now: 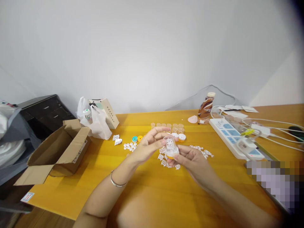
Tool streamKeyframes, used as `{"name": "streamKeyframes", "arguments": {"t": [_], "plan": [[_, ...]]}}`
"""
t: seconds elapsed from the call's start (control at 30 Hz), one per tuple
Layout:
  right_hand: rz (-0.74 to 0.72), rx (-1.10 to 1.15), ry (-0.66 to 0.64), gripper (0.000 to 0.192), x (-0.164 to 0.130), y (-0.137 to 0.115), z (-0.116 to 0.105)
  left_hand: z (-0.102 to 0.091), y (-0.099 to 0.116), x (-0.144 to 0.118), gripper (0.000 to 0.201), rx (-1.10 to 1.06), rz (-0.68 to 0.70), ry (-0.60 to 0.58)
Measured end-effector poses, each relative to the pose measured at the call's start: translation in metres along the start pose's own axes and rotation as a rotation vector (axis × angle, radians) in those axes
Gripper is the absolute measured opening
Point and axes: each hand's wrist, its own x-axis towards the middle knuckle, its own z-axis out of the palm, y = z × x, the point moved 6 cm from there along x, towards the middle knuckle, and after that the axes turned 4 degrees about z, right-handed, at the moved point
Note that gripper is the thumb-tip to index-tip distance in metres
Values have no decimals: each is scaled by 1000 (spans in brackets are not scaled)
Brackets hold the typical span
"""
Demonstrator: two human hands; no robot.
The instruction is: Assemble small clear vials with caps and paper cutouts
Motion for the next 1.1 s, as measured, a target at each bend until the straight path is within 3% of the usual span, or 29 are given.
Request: {"name": "streamKeyframes", "arguments": {"t": [0.1, 0.2, 0.27, 0.37, 0.5, 0.63, 0.73, 0.8, 0.93, 1.03, 1.1], "plan": [[-7, 5, 13, 23, 0, 1, -2, 4, 0, 0, 46, -51, -19, -47], [-6, -1, -2, 27, 1, 2, -2, -3, 2, 1, 33, 65, 21, 48], [-10, -10, -11, 24, 1, 2, -1, -2, -4, 2, 29, 54, -44, 1], [-20, -16, -1, 19, 1, 1, -1, 2, -10, 1, 46, -15, -97, -88], [-22, -24, 0, 19, 1, 2, -1, -4, -4, 0, 47, 93, 27, 50], [-20, -27, -2, 21, 1, 3, -1, 3, -4, -1, 48, -26, 2, -13], [-14, -23, 2, 22, 1, 2, 0, -3, -1, 1, 39, 53, 49, 70], [-24, -7, -5, 20, 0, 1, 0, -5, -5, 2, 31, 69, 9, 72], [-33, -21, 10, 21, 1, 1, -1, -6, -8, 4, 50, 34, -24, 56], [-26, -48, 19, 24, 2, 2, -2, -11, -7, 2, 44, 150, 25, 154], [-30, -55, -3, 25, 2, 1, -1, -11, -8, 1, 35, 181, 3, 156]]}}
